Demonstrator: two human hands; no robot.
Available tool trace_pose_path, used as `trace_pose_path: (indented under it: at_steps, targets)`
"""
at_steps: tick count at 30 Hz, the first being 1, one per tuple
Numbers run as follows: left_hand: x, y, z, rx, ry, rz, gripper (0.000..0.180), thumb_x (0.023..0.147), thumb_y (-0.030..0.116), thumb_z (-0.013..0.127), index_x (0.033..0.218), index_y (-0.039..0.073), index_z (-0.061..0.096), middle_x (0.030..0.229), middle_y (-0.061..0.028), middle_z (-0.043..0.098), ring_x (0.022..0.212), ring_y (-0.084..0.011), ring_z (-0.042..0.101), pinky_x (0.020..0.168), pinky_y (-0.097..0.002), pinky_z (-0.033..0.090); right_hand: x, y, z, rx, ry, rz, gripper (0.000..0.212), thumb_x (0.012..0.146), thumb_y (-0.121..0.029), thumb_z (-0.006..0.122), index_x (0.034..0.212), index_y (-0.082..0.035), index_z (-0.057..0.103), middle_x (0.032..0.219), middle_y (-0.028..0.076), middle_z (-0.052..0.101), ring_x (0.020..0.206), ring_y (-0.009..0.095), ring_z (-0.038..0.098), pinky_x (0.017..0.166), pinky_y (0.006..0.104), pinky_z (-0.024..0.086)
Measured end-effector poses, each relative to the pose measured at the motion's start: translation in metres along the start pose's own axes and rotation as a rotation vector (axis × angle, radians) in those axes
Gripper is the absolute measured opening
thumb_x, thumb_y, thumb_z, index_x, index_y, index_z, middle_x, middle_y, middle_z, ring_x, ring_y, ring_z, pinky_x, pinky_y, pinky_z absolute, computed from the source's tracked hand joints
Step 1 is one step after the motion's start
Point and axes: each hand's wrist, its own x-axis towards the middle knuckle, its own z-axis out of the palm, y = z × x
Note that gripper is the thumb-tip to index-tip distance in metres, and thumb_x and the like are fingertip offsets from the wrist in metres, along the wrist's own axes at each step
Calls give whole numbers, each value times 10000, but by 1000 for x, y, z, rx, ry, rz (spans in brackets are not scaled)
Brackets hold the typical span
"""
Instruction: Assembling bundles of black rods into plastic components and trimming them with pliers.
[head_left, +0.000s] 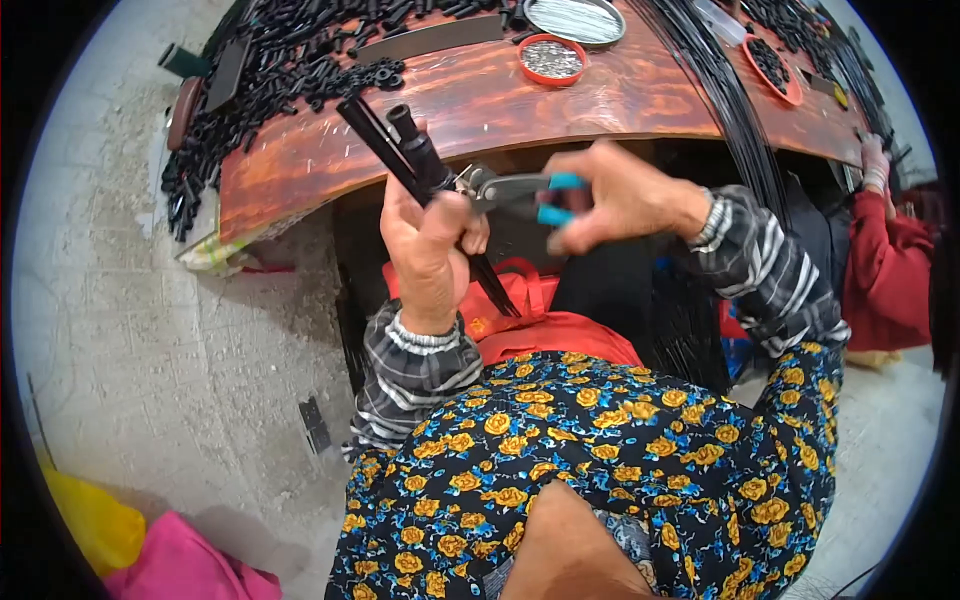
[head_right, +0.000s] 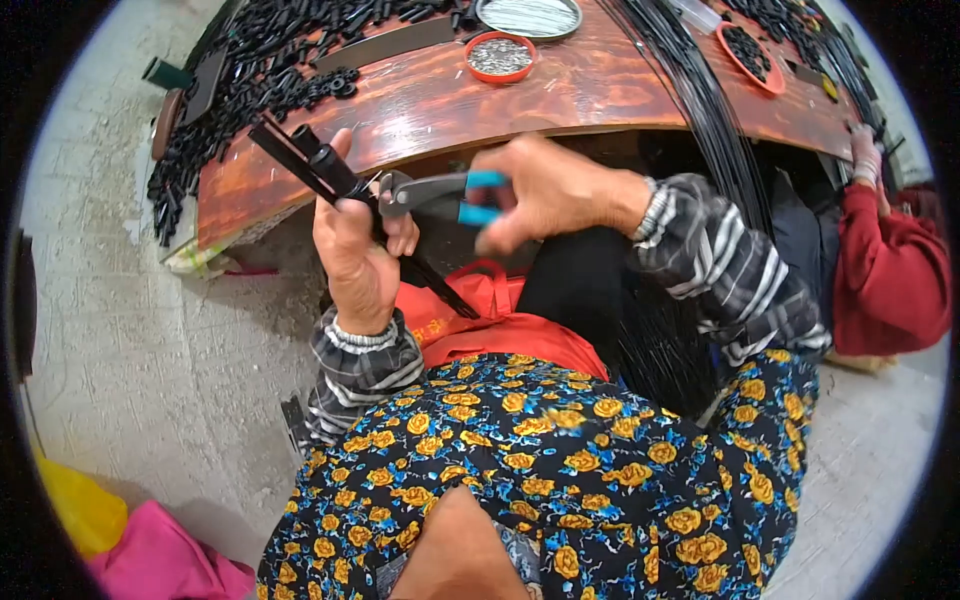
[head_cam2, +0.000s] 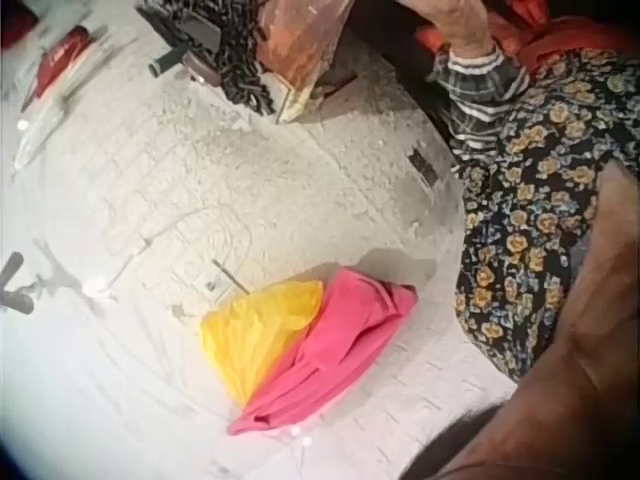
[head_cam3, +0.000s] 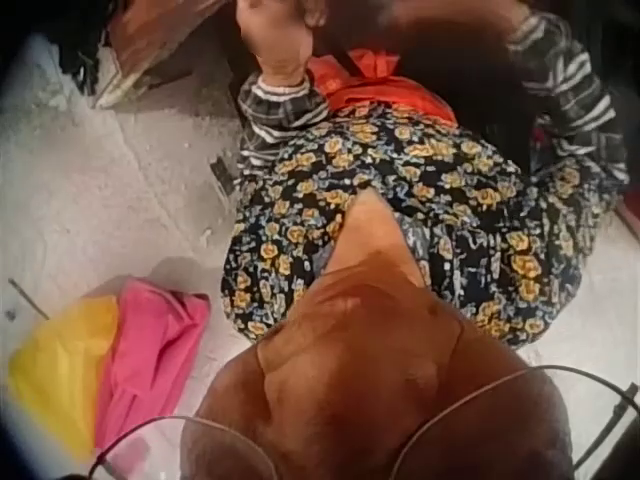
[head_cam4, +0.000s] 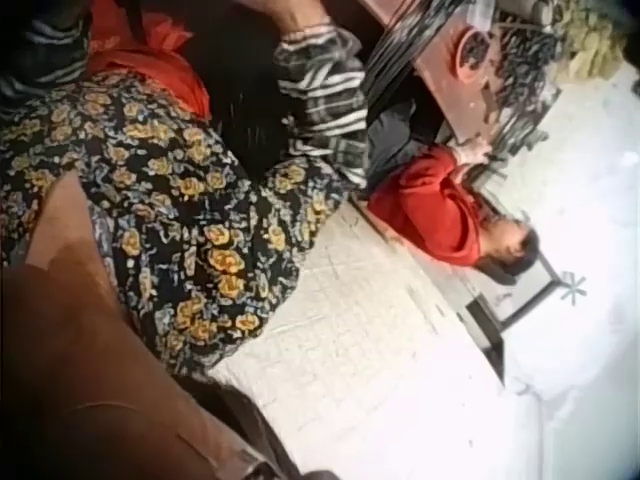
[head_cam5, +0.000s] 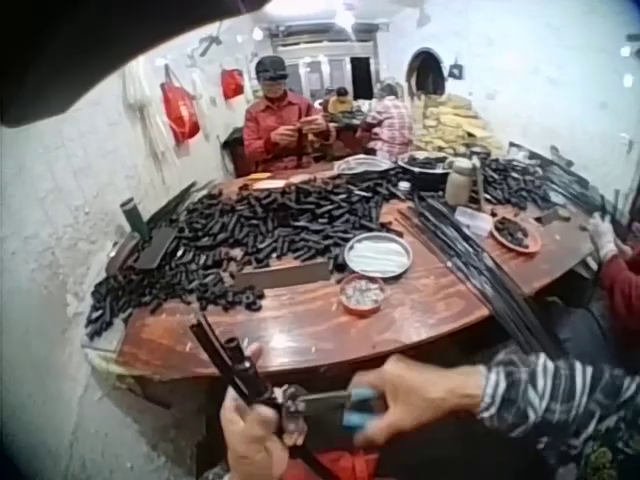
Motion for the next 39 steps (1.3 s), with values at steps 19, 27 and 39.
trace_pose_path:
  at_steps: [19,27,39]
  targets:
    - [-7,-1,-7,134,-90,-111,489,722,92,807,1158,-20,616,703,50,537,567,-28,462,490,-186,339,-11,-26,-16,727,-564,521,420,734,-220,745,992,70,584,552,41,549,415,120,529,398,242,396]
    - [-4,4,-8,70,0,-99,515,710,51,810,1179,-21,611,650,71,504,532,-25,439,499,-185,349,-21,-53,-13,-951,366,-152,333,706,-95,591,1014,24,543,798,175,552,738,315,572,641,406,443]
    - [2,1,-6,43,-13,-150,459,726,108,822,1123,-20,632,666,54,534,538,-15,424,488,-192,321,-26,-51,-8,-889,338,-117,430,788,-236,699,1118,-16,533,896,167,568,800,308,582,660,392,450]
